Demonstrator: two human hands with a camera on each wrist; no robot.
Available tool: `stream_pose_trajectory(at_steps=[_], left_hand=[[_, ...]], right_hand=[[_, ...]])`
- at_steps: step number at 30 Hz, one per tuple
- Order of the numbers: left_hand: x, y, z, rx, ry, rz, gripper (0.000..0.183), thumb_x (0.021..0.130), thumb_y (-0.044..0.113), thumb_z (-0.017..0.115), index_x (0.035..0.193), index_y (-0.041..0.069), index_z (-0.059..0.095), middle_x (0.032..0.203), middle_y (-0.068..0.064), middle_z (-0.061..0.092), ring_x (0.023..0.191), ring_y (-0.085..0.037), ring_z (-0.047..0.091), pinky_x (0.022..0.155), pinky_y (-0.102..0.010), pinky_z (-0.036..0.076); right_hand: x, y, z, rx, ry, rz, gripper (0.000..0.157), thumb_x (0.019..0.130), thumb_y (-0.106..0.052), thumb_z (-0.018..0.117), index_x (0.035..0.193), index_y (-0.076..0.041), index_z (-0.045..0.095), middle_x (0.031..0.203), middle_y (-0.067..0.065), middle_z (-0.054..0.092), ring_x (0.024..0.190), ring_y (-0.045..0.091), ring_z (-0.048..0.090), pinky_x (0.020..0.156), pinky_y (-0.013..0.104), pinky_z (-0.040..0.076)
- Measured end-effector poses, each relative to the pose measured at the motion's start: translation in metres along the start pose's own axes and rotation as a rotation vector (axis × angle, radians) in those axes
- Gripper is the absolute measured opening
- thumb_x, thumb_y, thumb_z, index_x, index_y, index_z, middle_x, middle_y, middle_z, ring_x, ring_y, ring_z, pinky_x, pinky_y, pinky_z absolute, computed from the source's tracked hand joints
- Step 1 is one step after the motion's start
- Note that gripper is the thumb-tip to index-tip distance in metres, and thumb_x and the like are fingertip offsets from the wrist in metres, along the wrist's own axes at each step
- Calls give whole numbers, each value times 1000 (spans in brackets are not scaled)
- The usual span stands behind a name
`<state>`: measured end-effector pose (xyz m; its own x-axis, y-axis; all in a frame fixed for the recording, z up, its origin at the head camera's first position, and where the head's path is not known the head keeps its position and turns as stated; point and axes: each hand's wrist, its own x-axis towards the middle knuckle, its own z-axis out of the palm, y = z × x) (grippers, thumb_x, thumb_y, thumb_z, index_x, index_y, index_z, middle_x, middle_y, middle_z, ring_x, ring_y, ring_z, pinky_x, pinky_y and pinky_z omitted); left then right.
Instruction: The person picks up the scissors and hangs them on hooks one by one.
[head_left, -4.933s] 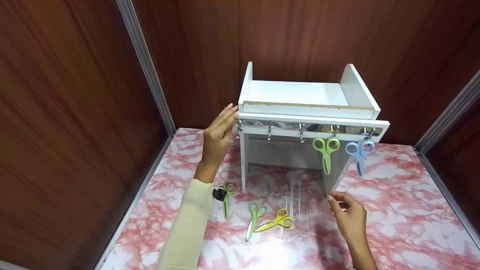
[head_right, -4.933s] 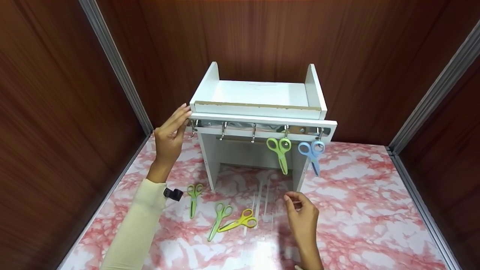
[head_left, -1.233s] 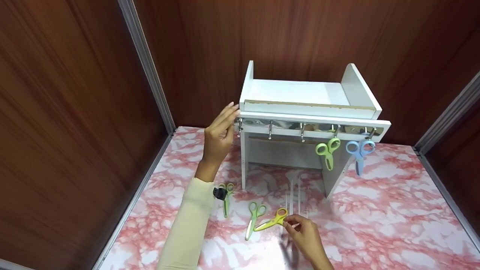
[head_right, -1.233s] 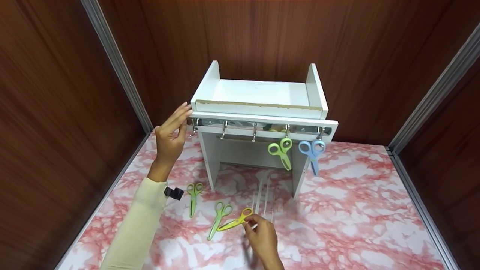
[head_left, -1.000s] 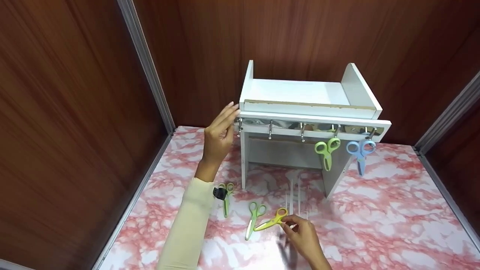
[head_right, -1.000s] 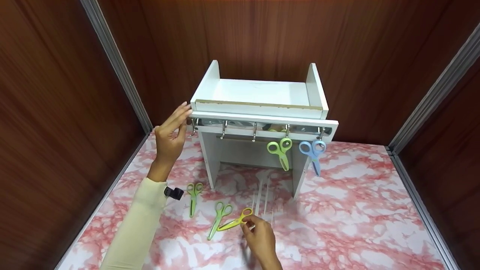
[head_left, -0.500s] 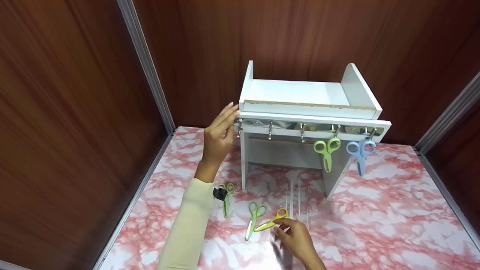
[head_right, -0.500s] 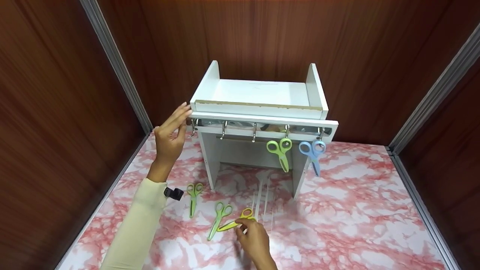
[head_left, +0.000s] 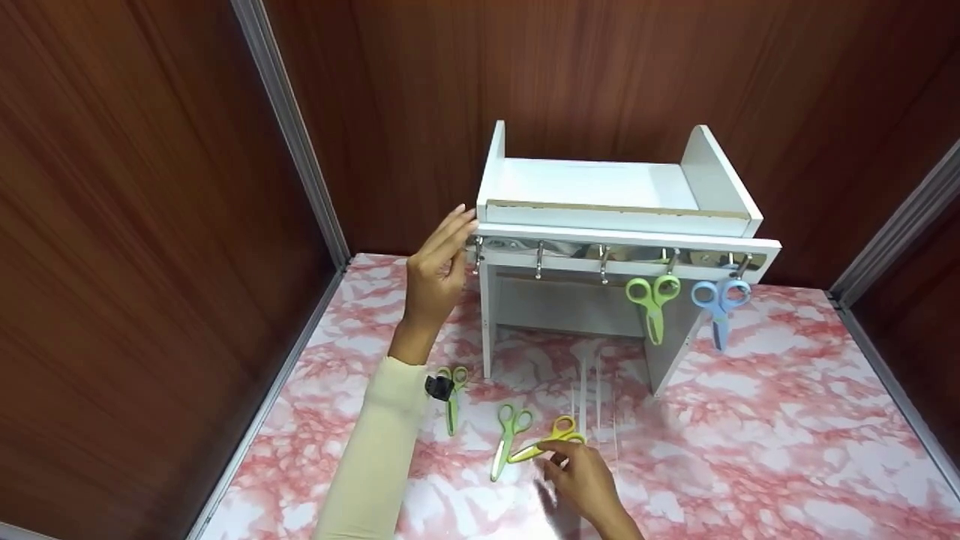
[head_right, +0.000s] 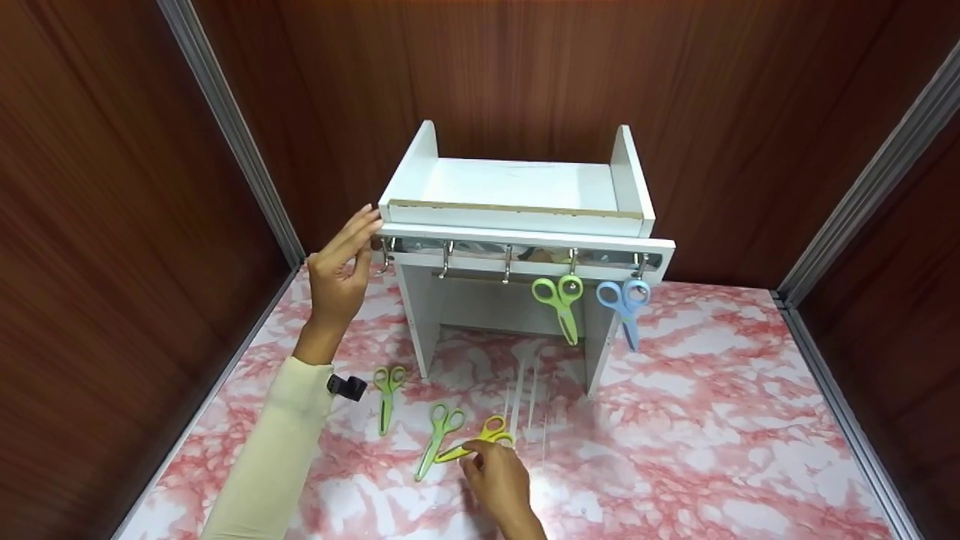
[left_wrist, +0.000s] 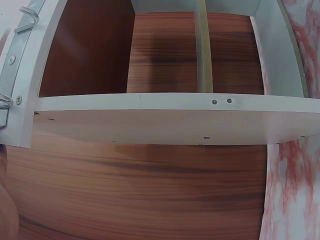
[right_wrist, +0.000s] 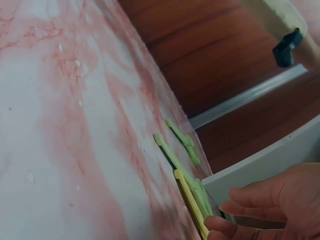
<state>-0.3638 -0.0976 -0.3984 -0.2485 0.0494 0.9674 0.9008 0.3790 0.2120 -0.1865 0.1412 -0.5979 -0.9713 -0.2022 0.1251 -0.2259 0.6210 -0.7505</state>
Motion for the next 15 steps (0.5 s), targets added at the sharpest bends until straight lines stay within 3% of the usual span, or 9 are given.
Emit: stream_pose_trajectory(at_steps=[15], left_hand=[[1,2,0,-16,4,4,38,89,-21,60,120,-2,73,129,-15,69,130,-30,59,106,-37,50]], right_hand=[[1,2,3,-31,-78,23,23,91,-10,73,114,-5,75,73,-7,64,55,2,53,45,21,46]])
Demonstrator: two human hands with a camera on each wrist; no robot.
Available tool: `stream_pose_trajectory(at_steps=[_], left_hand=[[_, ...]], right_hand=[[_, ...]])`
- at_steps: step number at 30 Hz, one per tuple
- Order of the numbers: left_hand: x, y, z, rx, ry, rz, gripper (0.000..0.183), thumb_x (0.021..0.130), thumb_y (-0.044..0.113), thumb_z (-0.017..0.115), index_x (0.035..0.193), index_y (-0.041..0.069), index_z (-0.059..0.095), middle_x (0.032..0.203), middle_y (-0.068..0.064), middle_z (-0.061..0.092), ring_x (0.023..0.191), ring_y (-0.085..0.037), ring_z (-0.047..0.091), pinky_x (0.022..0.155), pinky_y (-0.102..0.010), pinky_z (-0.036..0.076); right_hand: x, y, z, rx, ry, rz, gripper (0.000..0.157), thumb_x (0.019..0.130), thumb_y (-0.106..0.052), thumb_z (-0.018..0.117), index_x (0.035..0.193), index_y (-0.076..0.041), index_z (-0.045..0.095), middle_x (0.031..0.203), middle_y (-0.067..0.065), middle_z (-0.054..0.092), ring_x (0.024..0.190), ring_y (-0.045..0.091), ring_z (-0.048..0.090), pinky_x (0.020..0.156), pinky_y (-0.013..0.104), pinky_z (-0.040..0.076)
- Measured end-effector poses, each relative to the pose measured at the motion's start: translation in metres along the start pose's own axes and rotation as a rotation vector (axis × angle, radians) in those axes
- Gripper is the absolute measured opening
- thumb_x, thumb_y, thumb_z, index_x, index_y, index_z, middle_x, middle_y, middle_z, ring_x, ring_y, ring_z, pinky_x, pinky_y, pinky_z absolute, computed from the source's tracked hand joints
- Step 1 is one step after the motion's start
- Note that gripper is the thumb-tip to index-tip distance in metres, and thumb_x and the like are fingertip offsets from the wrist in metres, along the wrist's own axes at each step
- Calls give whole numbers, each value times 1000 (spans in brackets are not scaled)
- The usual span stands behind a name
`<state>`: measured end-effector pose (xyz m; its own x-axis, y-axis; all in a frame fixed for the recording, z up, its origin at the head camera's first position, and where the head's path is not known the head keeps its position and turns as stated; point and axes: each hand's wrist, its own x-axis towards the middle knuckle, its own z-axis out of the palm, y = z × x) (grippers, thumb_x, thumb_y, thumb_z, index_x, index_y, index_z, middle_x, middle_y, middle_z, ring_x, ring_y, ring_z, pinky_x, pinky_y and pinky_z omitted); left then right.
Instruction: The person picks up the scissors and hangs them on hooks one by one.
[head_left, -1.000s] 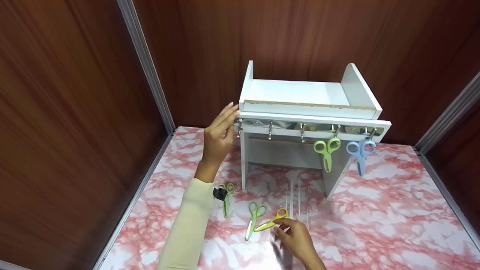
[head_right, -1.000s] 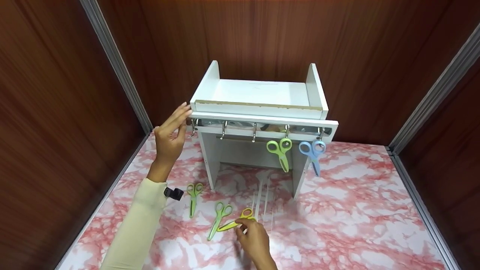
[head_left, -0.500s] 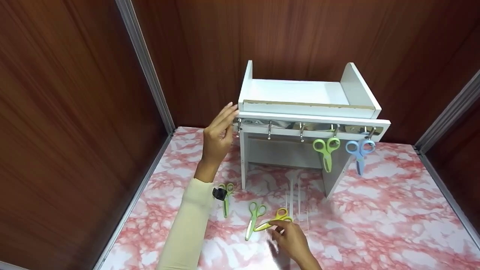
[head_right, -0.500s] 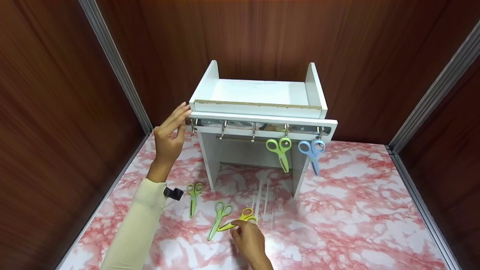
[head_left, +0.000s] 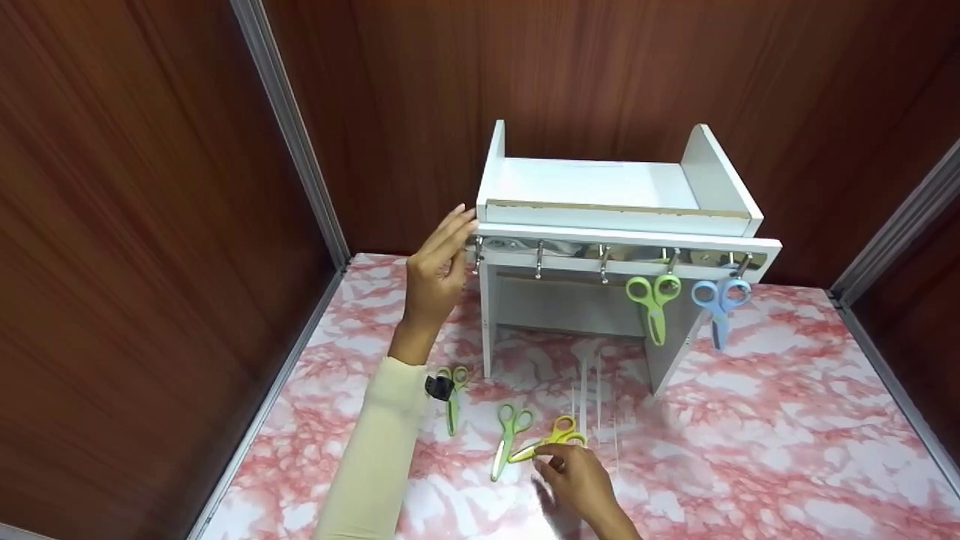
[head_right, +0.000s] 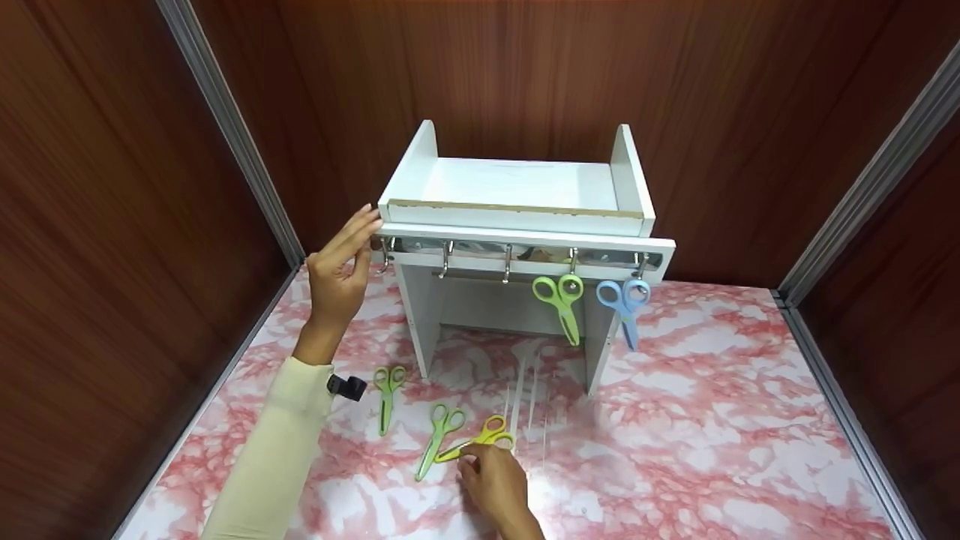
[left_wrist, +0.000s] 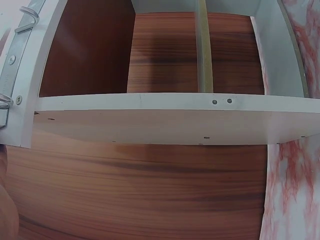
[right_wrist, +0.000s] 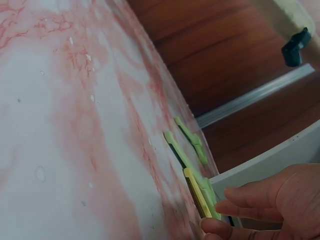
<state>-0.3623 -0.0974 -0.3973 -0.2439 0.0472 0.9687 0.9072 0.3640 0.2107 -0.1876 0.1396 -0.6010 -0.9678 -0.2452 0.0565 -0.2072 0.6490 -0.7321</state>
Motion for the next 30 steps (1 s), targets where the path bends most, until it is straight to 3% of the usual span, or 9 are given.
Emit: stream_pose_trajectory(at_steps=[9,30], left_hand=[[1,-1,1,-2,4,6,38,89,-20,60,119,-3,73,128,-15,69,128,-31,60,104,-35,51],[0,-2,0,-2,4,15,36,89,-19,61,119,-3,73,129,-15,68,129,-30,59,106,-38,49]], right_hand=[[1,1,3,-20,15,-20,20,92,-10,73,112,-9,77,66,-10,60,50,0,44,41,17,37],[10,2,6,-95,83,-9,29,89,-11,77,117,-7,75,70,-11,60,57,3,46,48,23,40]])
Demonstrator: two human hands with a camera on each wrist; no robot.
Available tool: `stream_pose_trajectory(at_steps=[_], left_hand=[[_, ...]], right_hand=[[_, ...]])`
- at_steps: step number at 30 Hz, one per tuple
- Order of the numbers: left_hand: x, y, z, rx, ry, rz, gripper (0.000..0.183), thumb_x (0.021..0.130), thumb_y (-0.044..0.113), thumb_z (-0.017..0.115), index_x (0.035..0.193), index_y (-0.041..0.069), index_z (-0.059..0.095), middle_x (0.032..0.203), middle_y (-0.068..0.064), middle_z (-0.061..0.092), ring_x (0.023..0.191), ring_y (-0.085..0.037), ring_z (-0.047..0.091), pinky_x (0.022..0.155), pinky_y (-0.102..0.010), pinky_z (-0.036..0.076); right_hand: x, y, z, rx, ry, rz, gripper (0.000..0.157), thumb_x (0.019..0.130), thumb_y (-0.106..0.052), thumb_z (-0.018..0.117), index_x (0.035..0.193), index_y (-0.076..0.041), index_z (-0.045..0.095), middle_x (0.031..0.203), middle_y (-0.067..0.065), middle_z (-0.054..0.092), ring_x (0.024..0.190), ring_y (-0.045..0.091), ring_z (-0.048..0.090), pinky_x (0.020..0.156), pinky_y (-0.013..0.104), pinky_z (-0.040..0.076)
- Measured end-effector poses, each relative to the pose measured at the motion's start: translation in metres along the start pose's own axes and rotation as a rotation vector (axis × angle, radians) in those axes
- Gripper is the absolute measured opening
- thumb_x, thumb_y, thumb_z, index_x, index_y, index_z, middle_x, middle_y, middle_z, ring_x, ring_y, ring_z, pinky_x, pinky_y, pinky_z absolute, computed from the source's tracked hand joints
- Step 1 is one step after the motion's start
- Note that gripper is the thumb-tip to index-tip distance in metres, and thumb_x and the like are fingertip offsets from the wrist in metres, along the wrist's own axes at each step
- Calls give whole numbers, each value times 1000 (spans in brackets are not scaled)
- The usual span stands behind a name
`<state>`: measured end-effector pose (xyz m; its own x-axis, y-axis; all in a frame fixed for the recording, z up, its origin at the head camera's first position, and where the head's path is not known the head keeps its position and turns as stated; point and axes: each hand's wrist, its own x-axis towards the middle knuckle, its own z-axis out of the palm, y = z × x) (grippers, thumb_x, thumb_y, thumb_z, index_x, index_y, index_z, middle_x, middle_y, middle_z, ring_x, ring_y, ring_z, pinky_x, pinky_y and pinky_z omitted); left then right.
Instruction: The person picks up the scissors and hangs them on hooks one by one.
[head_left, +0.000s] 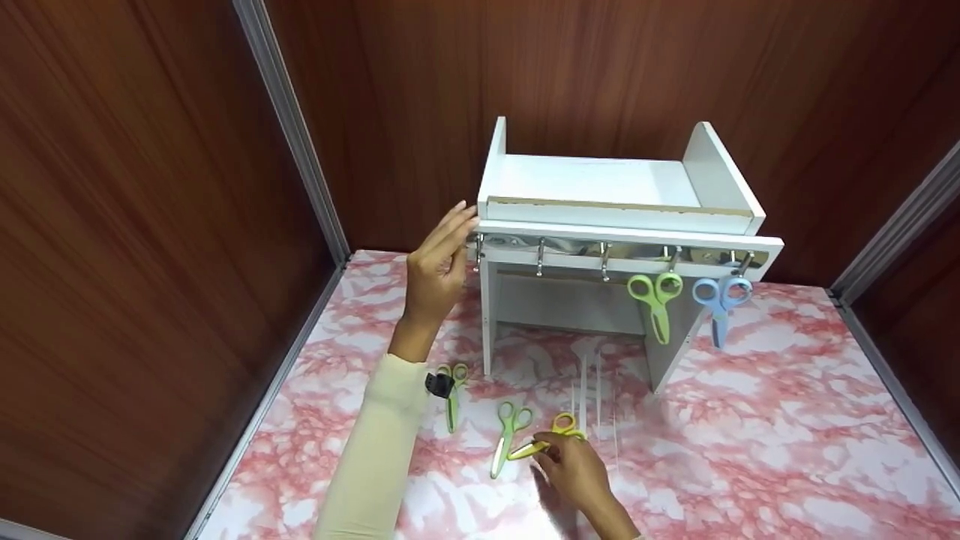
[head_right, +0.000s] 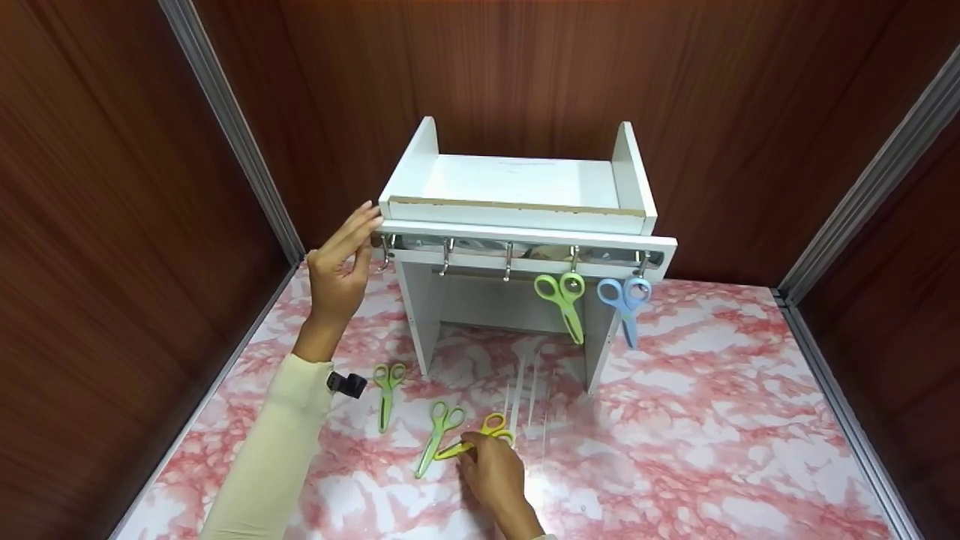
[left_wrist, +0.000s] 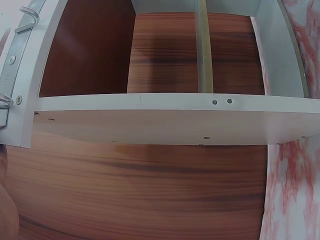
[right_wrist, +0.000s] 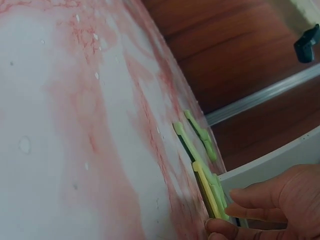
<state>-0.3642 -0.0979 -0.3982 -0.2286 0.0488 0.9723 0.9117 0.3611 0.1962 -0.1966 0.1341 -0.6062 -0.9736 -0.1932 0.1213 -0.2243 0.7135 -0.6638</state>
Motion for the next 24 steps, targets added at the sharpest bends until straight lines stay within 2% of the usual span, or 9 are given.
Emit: stream_pose_trajectory(at_steps=[8,20,24], left_hand=[[-1,0,-1,2,3,-8,35,90,-19,60,119,-3,73,128,-15,69,128,-32,60,106,-37,50],[-1,1,0,1,-3,-19,34,92,-17,60,120,-2,73,129,-14,68,130,-30,58,107,-38,49],[0,2,0,-4,-3,-17,33,93,-16,60,120,-2,73,129,-14,68,130,-30,58,106,-38,49]], right_hand=[[3,2,3,-31,20,-4,28,88,-10,77,116,-8,76,64,-12,53,55,3,42,46,23,36],[6,2,5,-68,58,-49,21,83,-11,80,104,-11,78,69,-11,60,59,4,48,50,27,43],[7,2,6,-79,68,-36,20,84,-13,80,104,-11,77,69,-11,60,60,5,48,50,27,43]])
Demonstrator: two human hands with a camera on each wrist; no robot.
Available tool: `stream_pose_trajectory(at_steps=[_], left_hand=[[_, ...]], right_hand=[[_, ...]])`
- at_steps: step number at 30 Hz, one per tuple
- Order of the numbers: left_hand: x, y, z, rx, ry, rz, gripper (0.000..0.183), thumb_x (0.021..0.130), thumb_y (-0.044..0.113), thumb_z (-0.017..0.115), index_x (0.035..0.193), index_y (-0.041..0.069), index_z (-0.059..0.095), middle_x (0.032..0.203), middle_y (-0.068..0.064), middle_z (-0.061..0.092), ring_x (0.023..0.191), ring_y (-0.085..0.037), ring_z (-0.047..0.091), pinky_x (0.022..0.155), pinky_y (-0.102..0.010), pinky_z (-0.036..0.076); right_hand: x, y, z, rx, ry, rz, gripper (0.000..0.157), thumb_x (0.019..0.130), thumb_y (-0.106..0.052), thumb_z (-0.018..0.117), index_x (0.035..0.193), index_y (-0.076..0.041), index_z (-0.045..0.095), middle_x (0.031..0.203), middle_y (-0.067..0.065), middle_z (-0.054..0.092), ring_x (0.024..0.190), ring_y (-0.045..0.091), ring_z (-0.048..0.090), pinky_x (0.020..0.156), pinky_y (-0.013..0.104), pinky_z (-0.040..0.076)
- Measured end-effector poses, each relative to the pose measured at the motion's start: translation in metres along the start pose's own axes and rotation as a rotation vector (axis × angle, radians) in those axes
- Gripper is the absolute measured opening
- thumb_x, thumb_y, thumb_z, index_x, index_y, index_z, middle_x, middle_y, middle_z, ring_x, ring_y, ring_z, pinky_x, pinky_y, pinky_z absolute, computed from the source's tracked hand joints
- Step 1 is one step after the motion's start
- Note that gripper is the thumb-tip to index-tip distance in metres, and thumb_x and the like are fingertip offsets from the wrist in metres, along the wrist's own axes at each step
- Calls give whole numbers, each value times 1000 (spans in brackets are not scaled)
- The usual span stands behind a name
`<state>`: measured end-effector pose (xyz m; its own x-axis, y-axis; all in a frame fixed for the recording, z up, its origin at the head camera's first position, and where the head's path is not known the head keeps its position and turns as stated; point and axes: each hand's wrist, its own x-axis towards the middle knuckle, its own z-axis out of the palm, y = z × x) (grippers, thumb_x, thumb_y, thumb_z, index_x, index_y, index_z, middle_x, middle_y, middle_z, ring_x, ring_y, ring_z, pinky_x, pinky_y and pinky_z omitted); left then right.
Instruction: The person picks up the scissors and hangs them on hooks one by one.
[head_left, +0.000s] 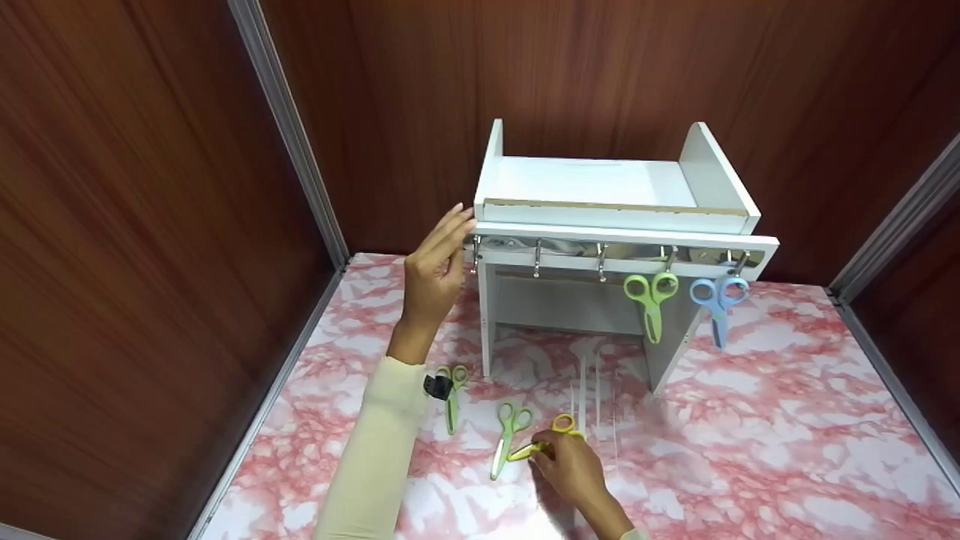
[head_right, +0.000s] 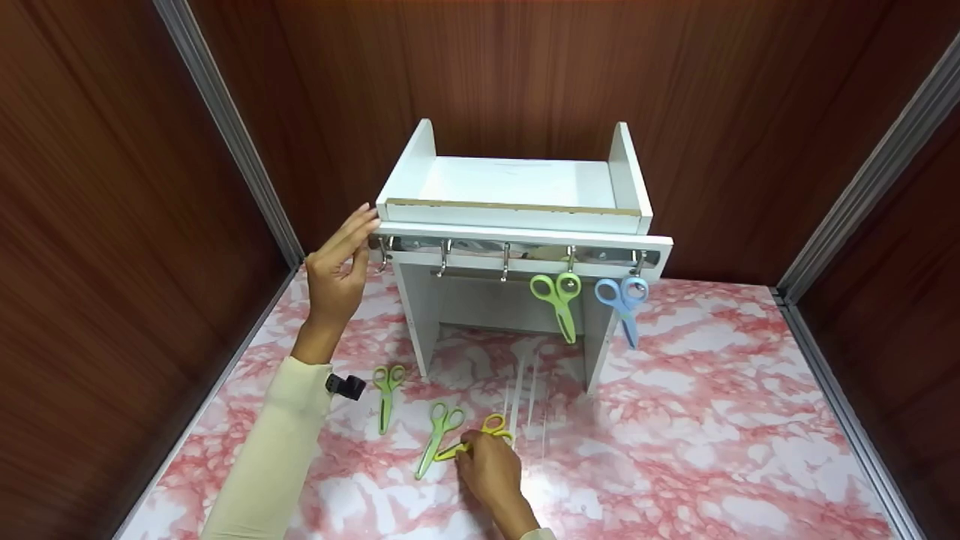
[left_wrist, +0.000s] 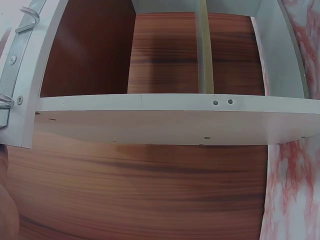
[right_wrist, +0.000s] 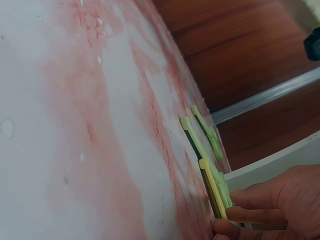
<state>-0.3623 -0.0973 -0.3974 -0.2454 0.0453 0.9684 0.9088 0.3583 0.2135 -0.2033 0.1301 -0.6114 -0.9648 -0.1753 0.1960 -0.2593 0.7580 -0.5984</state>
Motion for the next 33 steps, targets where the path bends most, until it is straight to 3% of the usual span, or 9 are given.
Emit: stream_pose_trajectory(at_steps=[8,12,17,21,29,33], left_hand=[[0,-1,1,-6,6,4,36,90,-20,59,119,-3,73,128,-15,69,128,-32,60,106,-37,49],[0,0,0,1,8,5,34,91,-18,60,119,-3,73,128,-16,69,127,-33,60,106,-36,50],[0,0,0,3,1,0,36,91,-19,60,119,-2,73,129,-15,69,129,-31,59,107,-37,49],[-1,0,0,1,3,-2,37,90,-20,60,119,-2,73,128,-14,69,129,-31,59,107,-38,49],[-1,0,0,-7,4,-4,38,89,-21,59,119,-2,73,128,-15,69,129,-31,59,107,-38,49],[-1,-1,1,-8,2,-3,39,88,-22,59,119,-2,73,128,-15,69,130,-31,58,107,-38,49]], right_hand=[[-2,0,-2,44,-42,34,9,90,-14,73,98,-10,76,60,-13,49,51,4,40,43,22,34],[-3,1,-3,59,-40,24,6,92,-11,71,94,-12,77,62,-13,56,51,2,45,43,21,37],[-5,3,-5,50,-47,28,6,93,-14,72,94,-15,78,76,-8,71,64,5,61,52,24,50],[-7,5,-7,42,-60,52,8,93,-17,73,95,-18,80,74,-8,69,61,6,58,49,25,47],[-10,5,-6,14,34,61,3,89,-18,78,87,-19,79,68,-13,62,54,1,48,45,23,41],[-9,3,-2,-4,135,85,15,85,-18,82,81,-17,67,63,-14,52,53,2,45,46,24,39]])
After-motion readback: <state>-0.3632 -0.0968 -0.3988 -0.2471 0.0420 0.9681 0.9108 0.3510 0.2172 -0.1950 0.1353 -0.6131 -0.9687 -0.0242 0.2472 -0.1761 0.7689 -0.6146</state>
